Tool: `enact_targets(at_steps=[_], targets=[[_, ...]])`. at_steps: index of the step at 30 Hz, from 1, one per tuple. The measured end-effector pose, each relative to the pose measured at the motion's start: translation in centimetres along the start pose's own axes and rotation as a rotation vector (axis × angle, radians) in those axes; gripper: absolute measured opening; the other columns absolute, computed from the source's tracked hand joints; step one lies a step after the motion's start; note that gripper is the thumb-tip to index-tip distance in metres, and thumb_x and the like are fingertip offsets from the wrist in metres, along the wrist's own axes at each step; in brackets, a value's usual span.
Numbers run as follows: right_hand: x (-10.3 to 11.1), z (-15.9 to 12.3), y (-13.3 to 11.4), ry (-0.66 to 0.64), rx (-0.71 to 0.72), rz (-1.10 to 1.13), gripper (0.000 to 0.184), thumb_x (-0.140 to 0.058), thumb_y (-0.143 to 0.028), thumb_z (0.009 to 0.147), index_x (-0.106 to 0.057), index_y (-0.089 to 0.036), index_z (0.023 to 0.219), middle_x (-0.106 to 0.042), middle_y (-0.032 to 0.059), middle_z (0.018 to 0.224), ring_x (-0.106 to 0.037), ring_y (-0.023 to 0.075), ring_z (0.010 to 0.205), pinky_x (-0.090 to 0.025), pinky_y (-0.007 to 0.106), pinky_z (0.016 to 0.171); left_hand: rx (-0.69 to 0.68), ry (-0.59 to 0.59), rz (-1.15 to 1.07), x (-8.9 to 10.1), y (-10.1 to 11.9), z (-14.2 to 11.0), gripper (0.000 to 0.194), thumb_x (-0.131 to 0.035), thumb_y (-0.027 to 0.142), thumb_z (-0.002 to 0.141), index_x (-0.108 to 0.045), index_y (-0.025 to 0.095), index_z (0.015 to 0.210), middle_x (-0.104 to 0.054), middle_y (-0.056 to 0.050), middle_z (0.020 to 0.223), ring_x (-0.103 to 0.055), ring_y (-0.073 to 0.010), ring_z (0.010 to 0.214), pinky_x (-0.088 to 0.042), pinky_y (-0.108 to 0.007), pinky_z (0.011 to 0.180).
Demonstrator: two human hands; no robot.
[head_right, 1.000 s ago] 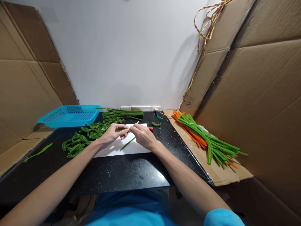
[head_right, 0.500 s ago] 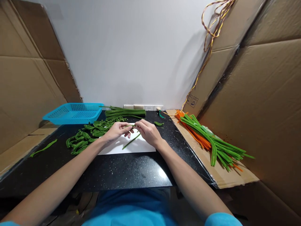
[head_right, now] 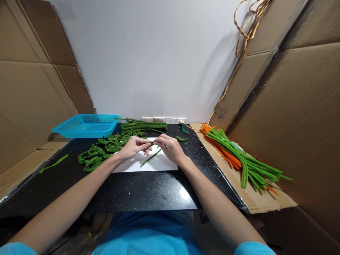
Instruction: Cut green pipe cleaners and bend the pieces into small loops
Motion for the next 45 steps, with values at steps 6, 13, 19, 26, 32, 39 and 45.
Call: enact_targets(at_steps=[6, 13, 19, 26, 32, 39, 45], targets=[[0.0, 0.1, 0.2, 0.032, -0.01, 0.043, 0.019, -0.06, -0.028, 0.1, -0.077, -0.02, 0.106, -0.074, 0.0074, 0.096, -0.065, 0.0141, 0.075, -0.05, 0.025, 0.064, 0.002, 0.056, 0.003, -0.3, -0.2, 0.1, 0.041, -0.077, 0.044, 0.083, -0.077, 0.008, 0.104, -0.067, -0.005, 0.07, -0.057, -0.0098, 0.054, -0.049, -0.024, 0.054], [-0.1, 0.2, 0.3, 0.042, -0.052, 0.058, 0.02, -0.062, -0.024, 0.098, -0.075, -0.022, 0.112, -0.075, 0.0062, 0.1, -0.067, 0.0138, 0.076, -0.053, 0.024, 0.063, -0.009, 0.128, -0.002, 0.0, -0.3, 0.4, 0.039, -0.077, 0.048, 0.082, -0.072, 0.01, 0.089, -0.053, 0.002, 0.054, -0.045, -0.0064, 0.046, -0.034, -0.019, 0.044], [0.2, -0.3, 0.0, 0.043, 0.016, -0.083, 0.023, -0.056, -0.023, 0.101, -0.074, -0.023, 0.115, -0.076, 0.0068, 0.103, -0.071, 0.0158, 0.086, -0.054, 0.026, 0.073, 0.004, 0.096, -0.02, -0.4, -0.2, 0.3, 0.043, -0.075, 0.053, 0.081, -0.067, 0.011, 0.084, -0.063, -0.002, 0.066, -0.057, -0.0095, 0.049, -0.042, -0.021, 0.044], [0.4, -0.4, -0.4, -0.039, 0.099, -0.273, 0.025, -0.051, -0.021, 0.103, -0.072, -0.024, 0.116, -0.076, 0.0051, 0.105, -0.072, 0.0141, 0.083, -0.049, 0.022, 0.066, -0.049, 0.058, -0.004, -0.4, -0.7, 0.2, 0.041, -0.074, 0.05, 0.084, -0.068, 0.011, 0.097, -0.06, 0.0, 0.068, -0.053, -0.0075, 0.047, -0.039, -0.019, 0.041], [0.3, -0.5, -0.8, -0.115, 0.127, -0.334, 0.027, -0.045, -0.02, 0.105, -0.07, -0.021, 0.114, -0.074, 0.0064, 0.099, -0.067, 0.013, 0.079, -0.044, 0.022, 0.063, -0.077, 0.05, 0.028, -0.8, -0.3, -0.1, 0.039, -0.071, 0.047, 0.088, -0.068, 0.01, 0.099, -0.057, 0.001, 0.061, -0.052, -0.0082, 0.048, -0.041, -0.02, 0.045], [-0.2, 0.2, -1.8, 0.014, -0.11, 0.051, 0.025, -0.051, -0.031, 0.102, -0.069, -0.018, 0.09, -0.059, 0.0035, 0.077, -0.05, 0.0132, 0.065, -0.038, 0.026, 0.059, -0.132, 0.06, 0.102, -1.0, 0.9, -0.5, 0.037, -0.07, 0.046, 0.089, -0.068, 0.011, 0.098, -0.059, 0.001, 0.061, -0.055, -0.0098, 0.052, -0.044, -0.022, 0.053], [-1.4, 0.4, -1.4, 0.009, -0.535, 0.554, 0.032, -0.067, -0.046, 0.089, -0.064, -0.017, 0.078, -0.046, -0.003, 0.063, -0.037, 0.0094, 0.053, -0.026, 0.025, 0.049, -0.216, 0.148, 0.334, -1.1, 1.7, -0.7, 0.029, -0.064, 0.04, 0.093, -0.07, 0.013, 0.098, -0.064, -0.002, 0.07, -0.053, -0.0099, 0.055, -0.041, -0.021, 0.052]])
Point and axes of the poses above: each hand's wrist, its own z-axis towards the middle knuckle, its own x-axis out of the back of the hand, y = z × x, the point moved 3 cm from there along z, towards the middle knuckle
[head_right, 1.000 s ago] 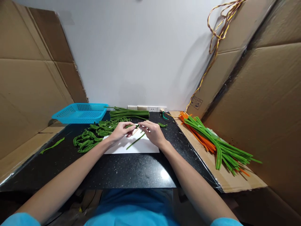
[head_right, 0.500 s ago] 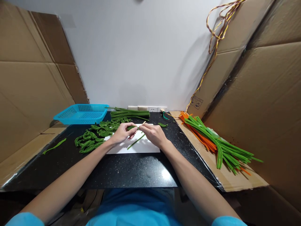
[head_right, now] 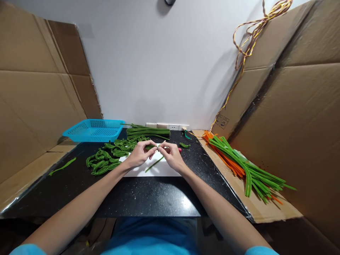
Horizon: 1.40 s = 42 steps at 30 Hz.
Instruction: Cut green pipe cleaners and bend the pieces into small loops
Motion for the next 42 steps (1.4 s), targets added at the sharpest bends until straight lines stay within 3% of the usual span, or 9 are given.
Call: enact_targets(at_steps=[5, 9, 12, 16, 19, 27, 32, 38, 42], targets=[[-1.3, 0.3, 0.8, 0.036, -0.269, 0.524, 0.034, -0.078, -0.04, 0.074, -0.054, -0.017, 0.068, -0.028, -0.0092, 0.057, -0.016, 0.0046, 0.049, -0.014, 0.022, 0.046, -0.14, 0.07, 0.21, 0.3, 0.9, -0.2, 0.02, -0.059, 0.03, 0.094, -0.072, 0.016, 0.101, -0.073, -0.008, 0.094, -0.063, -0.0163, 0.077, -0.046, -0.025, 0.064], [-1.7, 0.4, 0.4, -0.02, -0.335, 0.606, 0.037, -0.08, -0.039, 0.072, -0.05, -0.018, 0.066, -0.028, -0.009, 0.059, -0.016, 0.0047, 0.05, -0.013, 0.021, 0.045, -0.18, 0.101, 0.233, 0.7, 1.0, -0.4, 0.018, -0.062, 0.03, 0.092, -0.073, 0.018, 0.1, -0.073, -0.008, 0.094, -0.064, -0.0167, 0.077, -0.047, -0.025, 0.066], [-0.9, 0.3, 0.2, -0.027, -0.237, 0.379, 0.033, -0.075, -0.046, 0.08, -0.057, -0.018, 0.075, -0.032, -0.0084, 0.057, -0.023, 0.0062, 0.047, -0.021, 0.022, 0.044, -0.031, 0.084, 0.065, 0.6, 0.1, -0.1, 0.024, -0.064, 0.037, 0.092, -0.071, 0.015, 0.097, -0.067, -0.005, 0.074, -0.058, -0.0134, 0.06, -0.044, -0.024, 0.055], [0.8, -0.1, -0.7, 0.063, 0.174, -0.248, 0.029, -0.065, -0.042, 0.093, -0.064, -0.02, 0.111, -0.06, 0.0014, 0.084, -0.045, 0.0091, 0.054, -0.037, 0.025, 0.051, 0.102, 0.082, -0.161, 0.3, -0.8, 0.2, 0.03, -0.068, 0.043, 0.089, -0.068, 0.012, 0.09, -0.056, 0.001, 0.057, -0.051, -0.0101, 0.049, -0.041, -0.023, 0.05], [1.2, -0.5, -1.0, 0.032, 0.435, -0.63, 0.032, -0.061, -0.036, 0.097, -0.062, -0.022, 0.127, -0.066, 0.0072, 0.107, -0.054, 0.0102, 0.061, -0.046, 0.026, 0.06, 0.151, 0.068, -0.237, 0.1, -1.0, 0.2, 0.032, -0.07, 0.044, 0.087, -0.067, 0.012, 0.09, -0.057, 0.002, 0.056, -0.05, -0.009, 0.048, -0.041, -0.022, 0.049], [1.4, -0.5, -1.1, -0.037, 0.61, -1.011, 0.027, -0.047, -0.032, 0.106, -0.068, -0.02, 0.117, -0.072, 0.0086, 0.103, -0.068, 0.0152, 0.083, -0.051, 0.025, 0.066, 0.21, -0.001, -0.376, -0.3, -0.8, 0.2, 0.033, -0.074, 0.044, 0.084, -0.065, 0.012, 0.082, -0.056, 0.001, 0.056, -0.051, -0.0086, 0.049, -0.038, -0.021, 0.048], [1.2, -0.6, -1.3, 0.01, 0.574, -0.893, 0.029, -0.041, -0.029, 0.108, -0.067, -0.018, 0.112, -0.07, 0.009, 0.1, -0.065, 0.0147, 0.08, -0.049, 0.025, 0.064, 0.2, -0.023, -0.443, -0.4, -0.8, 0.0, 0.031, -0.074, 0.042, 0.085, -0.066, 0.012, 0.089, -0.057, 0.001, 0.06, -0.052, -0.0082, 0.052, -0.038, -0.021, 0.051], [0.7, -0.6, -1.2, 0.031, 0.498, -0.624, 0.031, -0.042, -0.034, 0.107, -0.069, -0.02, 0.102, -0.064, 0.007, 0.089, -0.058, 0.0153, 0.074, -0.047, 0.027, 0.066, 0.187, -0.028, -0.342, -0.2, -0.5, -0.1, 0.034, -0.074, 0.044, 0.085, -0.068, 0.012, 0.091, -0.058, 0.001, 0.057, -0.051, -0.009, 0.051, -0.036, -0.021, 0.05], [0.5, -0.2, -1.3, 0.124, 0.325, -0.424, 0.034, -0.054, -0.041, 0.1, -0.072, -0.018, 0.083, -0.06, 0.0039, 0.071, -0.047, 0.0131, 0.059, -0.037, 0.027, 0.056, 0.109, 0.022, -0.174, 0.2, -0.2, 0.0, 0.032, -0.072, 0.044, 0.086, -0.069, 0.012, 0.093, -0.059, -0.001, 0.062, -0.054, -0.0106, 0.054, -0.042, -0.023, 0.052]])
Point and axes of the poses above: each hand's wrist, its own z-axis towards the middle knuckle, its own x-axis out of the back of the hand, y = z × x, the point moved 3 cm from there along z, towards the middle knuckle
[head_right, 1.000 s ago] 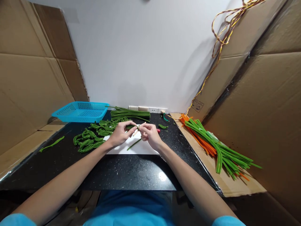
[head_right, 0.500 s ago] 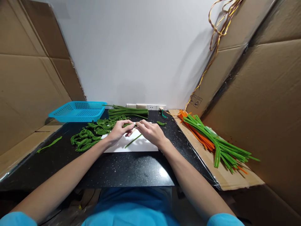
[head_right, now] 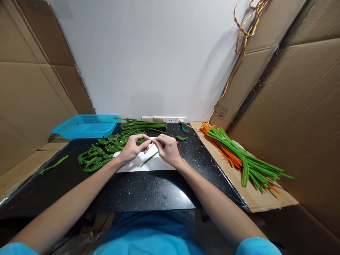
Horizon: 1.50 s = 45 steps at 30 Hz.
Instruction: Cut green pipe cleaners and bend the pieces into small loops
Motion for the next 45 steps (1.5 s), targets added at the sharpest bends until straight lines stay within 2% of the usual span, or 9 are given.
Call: enact_targets(at_steps=[4, 9, 14, 18, 24, 27, 32, 40, 45], targets=[[-0.7, 0.3, 0.7, -0.107, -0.302, 0.358, 0.039, -0.067, -0.053, 0.089, -0.073, -0.015, 0.078, -0.056, 0.0009, 0.062, -0.041, 0.0107, 0.053, -0.03, 0.025, 0.048, -0.11, 0.031, 0.254, 0.3, 0.4, -0.1, 0.026, -0.066, 0.039, 0.091, -0.072, 0.015, 0.096, -0.066, -0.004, 0.075, -0.057, -0.0118, 0.058, -0.04, -0.023, 0.051], [-1.5, 0.0, 1.3, -0.136, -0.599, 0.752, 0.041, -0.079, -0.053, 0.077, -0.065, -0.015, 0.069, -0.039, -0.0065, 0.052, -0.026, 0.0055, 0.044, -0.019, 0.023, 0.043, -0.261, 0.056, 0.466, 0.2, 0.9, -0.6, 0.018, -0.063, 0.03, 0.092, -0.074, 0.018, 0.1, -0.072, -0.008, 0.091, -0.063, -0.0175, 0.077, -0.046, -0.027, 0.067], [-1.8, 0.0, 0.9, -0.158, -0.704, 0.868, 0.039, -0.082, -0.048, 0.073, -0.062, -0.015, 0.067, -0.038, -0.0073, 0.053, -0.021, 0.0034, 0.043, -0.014, 0.022, 0.043, -0.308, 0.043, 0.499, -0.1, 1.0, -0.7, 0.016, -0.063, 0.027, 0.091, -0.074, 0.019, 0.1, -0.071, -0.008, 0.092, -0.062, -0.0188, 0.079, -0.048, -0.03, 0.074], [-1.3, 0.2, 0.9, -0.123, -0.557, 0.645, 0.04, -0.074, -0.053, 0.082, -0.063, -0.016, 0.072, -0.044, -0.0041, 0.057, -0.029, 0.0064, 0.046, -0.021, 0.023, 0.043, -0.08, 0.085, 0.212, 0.0, 0.2, -0.2, 0.021, -0.066, 0.035, 0.089, -0.07, 0.015, 0.09, -0.066, -0.005, 0.074, -0.057, -0.0136, 0.06, -0.044, -0.026, 0.057], [0.4, 0.1, -0.5, -0.121, 0.016, 0.023, 0.024, -0.054, -0.039, 0.1, -0.066, -0.019, 0.104, -0.064, 0.0044, 0.091, -0.046, 0.0095, 0.058, -0.039, 0.025, 0.056, 0.229, -0.036, -0.368, -0.4, -0.7, 0.3, 0.025, -0.074, 0.035, 0.08, -0.064, 0.013, 0.076, -0.051, 0.002, 0.06, -0.051, -0.0087, 0.049, -0.036, -0.022, 0.049], [0.8, -0.2, -0.8, -0.168, 0.198, -0.153, 0.023, -0.05, -0.033, 0.103, -0.065, -0.02, 0.114, -0.066, 0.0063, 0.1, -0.052, 0.01, 0.061, -0.043, 0.025, 0.059, 0.313, -0.05, -0.503, -0.5, -0.3, 0.1, 0.024, -0.074, 0.03, 0.078, -0.06, 0.013, 0.07, -0.047, 0.002, 0.06, -0.047, -0.007, 0.05, -0.033, -0.021, 0.048], [1.0, -0.4, -1.0, -0.129, 0.391, -0.387, 0.022, -0.049, -0.029, 0.104, -0.067, -0.019, 0.111, -0.07, 0.0067, 0.099, -0.059, 0.0113, 0.07, -0.042, 0.024, 0.058, 0.417, -0.089, -0.544, -0.6, 0.4, -0.3, 0.027, -0.073, 0.03, 0.078, -0.056, 0.014, 0.067, -0.042, 0.003, 0.059, -0.037, -0.0058, 0.048, -0.027, -0.02, 0.043], [1.0, -0.7, -1.5, -0.105, 0.518, -0.483, 0.019, -0.046, -0.022, 0.104, -0.065, -0.017, 0.104, -0.067, 0.0045, 0.087, -0.056, 0.0112, 0.067, -0.041, 0.024, 0.058, 0.391, -0.158, -0.449, -0.4, -0.1, -0.4, 0.032, -0.08, 0.039, 0.077, -0.062, 0.012, 0.076, -0.052, 0.002, 0.063, -0.043, -0.0042, 0.045, -0.024, -0.018, 0.039], [0.5, -0.6, -1.9, -0.085, 0.354, -0.243, 0.021, -0.045, -0.021, 0.103, -0.062, -0.016, 0.092, -0.058, 0.0022, 0.076, -0.049, 0.0116, 0.063, -0.038, 0.025, 0.058, 0.269, -0.07, -0.363, 0.0, -0.4, -0.2, 0.032, -0.084, 0.039, 0.075, -0.07, 0.011, 0.082, -0.057, 0.001, 0.058, -0.047, -0.0055, 0.045, -0.029, -0.018, 0.042]])
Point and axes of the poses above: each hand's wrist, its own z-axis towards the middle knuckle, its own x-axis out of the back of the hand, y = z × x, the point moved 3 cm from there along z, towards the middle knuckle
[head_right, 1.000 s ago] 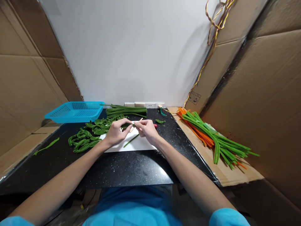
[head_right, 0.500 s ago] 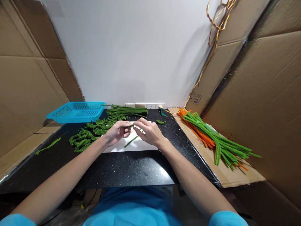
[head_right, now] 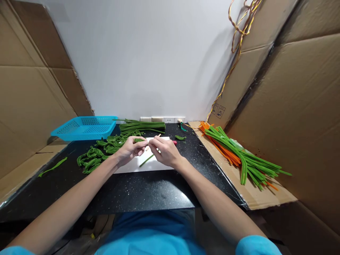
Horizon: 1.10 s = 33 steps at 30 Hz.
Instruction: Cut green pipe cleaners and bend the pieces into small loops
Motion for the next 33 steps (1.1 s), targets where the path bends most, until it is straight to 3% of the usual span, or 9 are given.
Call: enact_targets(at_steps=[5, 10, 14, 16, 18, 21, 25, 28, 33], targets=[[-0.5, 0.4, 0.2, 0.032, -0.317, 0.315, 0.024, -0.055, -0.029, 0.097, -0.064, -0.017, 0.079, -0.051, -0.0016, 0.064, -0.04, 0.0103, 0.056, -0.032, 0.025, 0.054, -0.221, 0.038, 0.252, 0.1, 1.1, -0.1, 0.033, -0.081, 0.041, 0.077, -0.074, 0.01, 0.085, -0.059, -0.001, 0.053, -0.052, -0.0095, 0.045, -0.034, -0.02, 0.042], [-1.6, 0.3, 0.8, 0.08, -0.64, 0.679, 0.029, -0.065, -0.039, 0.089, -0.068, -0.015, 0.073, -0.055, 0.0005, 0.063, -0.041, 0.0095, 0.052, -0.028, 0.024, 0.047, -0.479, 0.157, 0.635, -0.1, 2.3, -0.6, 0.022, -0.075, 0.033, 0.084, -0.077, 0.013, 0.09, -0.073, -0.007, 0.076, -0.061, -0.012, 0.056, -0.044, -0.022, 0.049], [-2.9, 0.3, 1.0, 0.139, -0.946, 1.118, 0.028, -0.072, -0.038, 0.078, -0.061, -0.015, 0.065, -0.037, -0.007, 0.049, -0.022, 0.0046, 0.041, -0.015, 0.022, 0.041, -0.761, 0.245, 0.872, -0.6, 2.1, -1.3, 0.015, -0.066, 0.026, 0.089, -0.077, 0.016, 0.093, -0.074, -0.008, 0.082, -0.064, -0.0149, 0.07, -0.049, -0.026, 0.064], [-3.3, 0.3, 0.9, 0.129, -1.057, 1.294, 0.026, -0.074, -0.033, 0.072, -0.057, -0.016, 0.062, -0.032, -0.0091, 0.049, -0.013, 0.0029, 0.042, -0.01, 0.022, 0.041, -0.819, 0.235, 0.909, -0.8, 1.7, -1.5, 0.015, -0.065, 0.024, 0.09, -0.077, 0.017, 0.095, -0.073, -0.007, 0.082, -0.064, -0.0156, 0.072, -0.05, -0.028, 0.069], [-3.4, 0.4, 0.9, 0.085, -1.092, 1.352, 0.026, -0.074, -0.032, 0.07, -0.055, -0.016, 0.064, -0.033, -0.009, 0.052, -0.011, 0.0028, 0.044, -0.009, 0.022, 0.041, -0.782, 0.266, 0.86, -0.7, 1.4, -1.4, 0.014, -0.067, 0.026, 0.089, -0.077, 0.017, 0.094, -0.074, -0.008, 0.085, -0.066, -0.0163, 0.073, -0.051, -0.028, 0.068], [-2.8, 0.3, 1.2, 0.021, -0.95, 1.157, 0.027, -0.069, -0.039, 0.081, -0.057, -0.017, 0.069, -0.04, -0.0065, 0.054, -0.018, 0.0048, 0.043, -0.016, 0.023, 0.042, -0.551, 0.291, 0.621, -0.2, 1.0, -0.7, 0.02, -0.073, 0.034, 0.085, -0.075, 0.015, 0.09, -0.073, -0.008, 0.079, -0.064, -0.0149, 0.062, -0.049, -0.026, 0.057], [-1.3, 0.1, 1.2, -0.009, -0.451, 0.424, 0.023, -0.056, -0.037, 0.096, -0.065, -0.018, 0.086, -0.061, 0.0023, 0.074, -0.047, 0.0111, 0.058, -0.036, 0.025, 0.055, -0.257, 0.165, 0.238, 0.0, 0.4, 0.0, 0.029, -0.078, 0.04, 0.08, -0.072, 0.012, 0.082, -0.063, -0.003, 0.06, -0.055, -0.0115, 0.048, -0.043, -0.024, 0.047], [-0.8, -0.3, 1.0, -0.049, -0.167, -0.006, 0.022, -0.049, -0.031, 0.101, -0.066, -0.017, 0.107, -0.068, 0.0062, 0.091, -0.056, 0.0127, 0.068, -0.039, 0.025, 0.059, -0.137, 0.092, 0.072, -0.1, 0.1, 0.2, 0.029, -0.079, 0.039, 0.078, -0.07, 0.012, 0.077, -0.059, -0.001, 0.058, -0.053, -0.0099, 0.047, -0.036, -0.022, 0.043], [-0.2, -0.5, 1.4, -0.072, 0.058, -0.275, 0.022, -0.047, -0.027, 0.103, -0.066, -0.019, 0.109, -0.069, 0.005, 0.094, -0.056, 0.0106, 0.066, -0.039, 0.024, 0.057, -0.049, 0.07, -0.011, -0.1, -0.3, 0.1, 0.03, -0.081, 0.038, 0.074, -0.067, 0.012, 0.071, -0.052, 0.002, 0.057, -0.048, -0.0077, 0.045, -0.028, -0.021, 0.041]])
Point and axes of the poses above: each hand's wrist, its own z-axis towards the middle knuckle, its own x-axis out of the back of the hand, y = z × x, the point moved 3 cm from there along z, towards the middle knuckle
